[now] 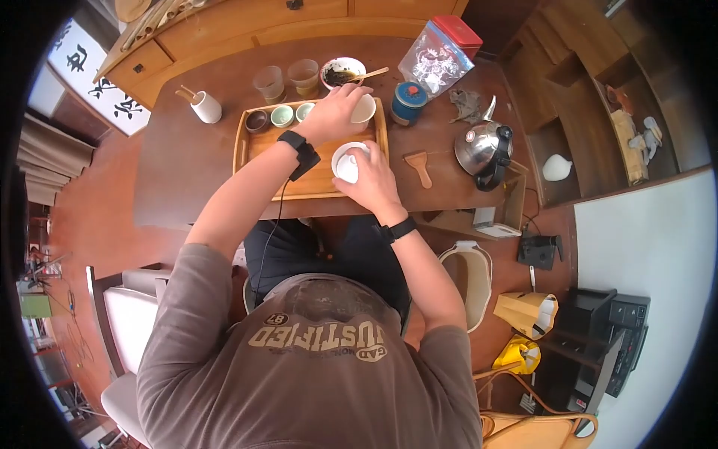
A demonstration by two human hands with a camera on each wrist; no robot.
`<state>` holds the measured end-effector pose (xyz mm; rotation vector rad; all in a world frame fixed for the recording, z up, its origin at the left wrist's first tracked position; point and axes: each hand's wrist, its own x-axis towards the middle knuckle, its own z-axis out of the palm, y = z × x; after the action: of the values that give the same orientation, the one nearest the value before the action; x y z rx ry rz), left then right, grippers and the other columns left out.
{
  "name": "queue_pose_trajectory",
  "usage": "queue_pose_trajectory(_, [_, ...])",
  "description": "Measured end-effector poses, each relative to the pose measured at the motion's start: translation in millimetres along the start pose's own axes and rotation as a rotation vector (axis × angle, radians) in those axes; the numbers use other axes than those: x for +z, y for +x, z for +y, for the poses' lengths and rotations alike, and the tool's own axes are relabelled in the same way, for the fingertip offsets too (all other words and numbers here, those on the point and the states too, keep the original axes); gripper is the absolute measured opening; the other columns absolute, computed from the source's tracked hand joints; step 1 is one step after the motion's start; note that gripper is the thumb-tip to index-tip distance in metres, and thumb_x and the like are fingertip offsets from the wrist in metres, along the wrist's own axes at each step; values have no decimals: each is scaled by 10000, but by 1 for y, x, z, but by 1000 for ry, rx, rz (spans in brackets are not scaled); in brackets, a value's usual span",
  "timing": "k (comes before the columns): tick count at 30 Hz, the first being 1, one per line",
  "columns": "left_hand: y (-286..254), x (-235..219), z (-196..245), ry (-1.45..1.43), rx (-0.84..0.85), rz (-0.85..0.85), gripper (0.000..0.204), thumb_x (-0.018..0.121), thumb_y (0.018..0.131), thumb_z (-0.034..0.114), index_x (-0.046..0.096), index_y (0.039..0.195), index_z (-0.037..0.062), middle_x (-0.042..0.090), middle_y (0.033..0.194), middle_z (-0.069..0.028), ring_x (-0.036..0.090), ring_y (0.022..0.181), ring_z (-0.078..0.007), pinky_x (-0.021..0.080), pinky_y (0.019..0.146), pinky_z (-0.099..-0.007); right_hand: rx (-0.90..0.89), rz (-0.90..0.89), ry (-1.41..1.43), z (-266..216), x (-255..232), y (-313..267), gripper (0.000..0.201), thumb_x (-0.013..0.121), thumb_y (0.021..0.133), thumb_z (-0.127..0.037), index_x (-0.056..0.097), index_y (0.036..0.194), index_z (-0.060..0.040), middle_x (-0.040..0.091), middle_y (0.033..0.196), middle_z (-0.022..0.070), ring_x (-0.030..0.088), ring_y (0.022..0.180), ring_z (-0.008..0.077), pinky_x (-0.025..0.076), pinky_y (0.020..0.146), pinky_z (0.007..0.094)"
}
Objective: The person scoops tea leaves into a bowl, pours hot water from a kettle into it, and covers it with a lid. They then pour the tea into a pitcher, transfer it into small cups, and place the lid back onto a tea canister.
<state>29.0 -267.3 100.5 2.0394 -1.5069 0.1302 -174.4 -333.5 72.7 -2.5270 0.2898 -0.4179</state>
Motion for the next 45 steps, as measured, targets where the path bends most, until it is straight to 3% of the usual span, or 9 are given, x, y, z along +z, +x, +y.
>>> queue_pose_trajectory(7, [-47,-49,10,33,-56,75,719,838,795,232,572,1452,111,634,1335,-189,639,1215,-420,562,1019,-509,-25,24,68,3,0,-1,682,941,780,-387,634,1323,-111,500,1484,177,573,1330,424,544,1055,506])
queue_pose_trajectory(9, [-66,-57,8,23,-134,57,644,822,856,233,585,1443,119,634,1337,-177,618,1256,-423,539,1044,-499,-36,38,67,3,1,-1,697,943,781,-393,631,1335,-109,494,1496,180,565,1339,429,536,1067,508])
queue_pose_trajectory(19, [-118,-56,-4,117,-195,77,668,847,839,220,576,1438,100,630,1285,-167,624,1206,-409,544,1023,-490,-70,65,18,2,-5,-3,843,934,799,-433,572,1485,-103,447,1580,214,546,1391,459,508,1129,525])
queue_pose_trajectory(20, [-119,-56,-3,92,-204,74,708,859,804,201,556,1435,94,605,1360,-178,616,1237,-418,543,1047,-499,-79,59,18,1,-7,-4,826,932,803,-430,576,1472,-101,451,1575,217,548,1387,462,509,1126,527])
queue_pose_trajectory(28, [-131,-48,0,-13,-229,183,763,893,803,201,539,1470,92,582,1400,-184,593,1286,-415,539,1066,-501,-93,64,24,6,3,-9,721,929,821,-374,573,1378,-86,465,1548,232,559,1362,479,521,1101,533])
queue_pose_trajectory(30, [-132,-51,2,-18,-244,193,758,892,805,198,541,1468,91,582,1395,-187,593,1286,-413,539,1063,-501,-129,131,29,8,6,-7,667,932,794,-351,600,1305,-79,492,1508,224,597,1297,470,551,1039,531])
queue_pose_trajectory(32, [-134,-53,5,-48,-273,148,732,880,847,211,538,1479,71,580,1411,-190,563,1329,-428,498,1110,-495,-124,112,42,5,5,-6,657,930,794,-334,596,1299,-77,495,1493,222,597,1292,470,552,1039,530])
queue_pose_trajectory(45, [-148,-54,11,-110,-289,164,818,908,819,229,509,1517,78,496,1546,-212,509,1415,-440,471,1166,-492,-77,25,38,5,3,2,631,907,749,-220,564,1254,-63,477,1457,227,576,1302,485,541,1064,524])
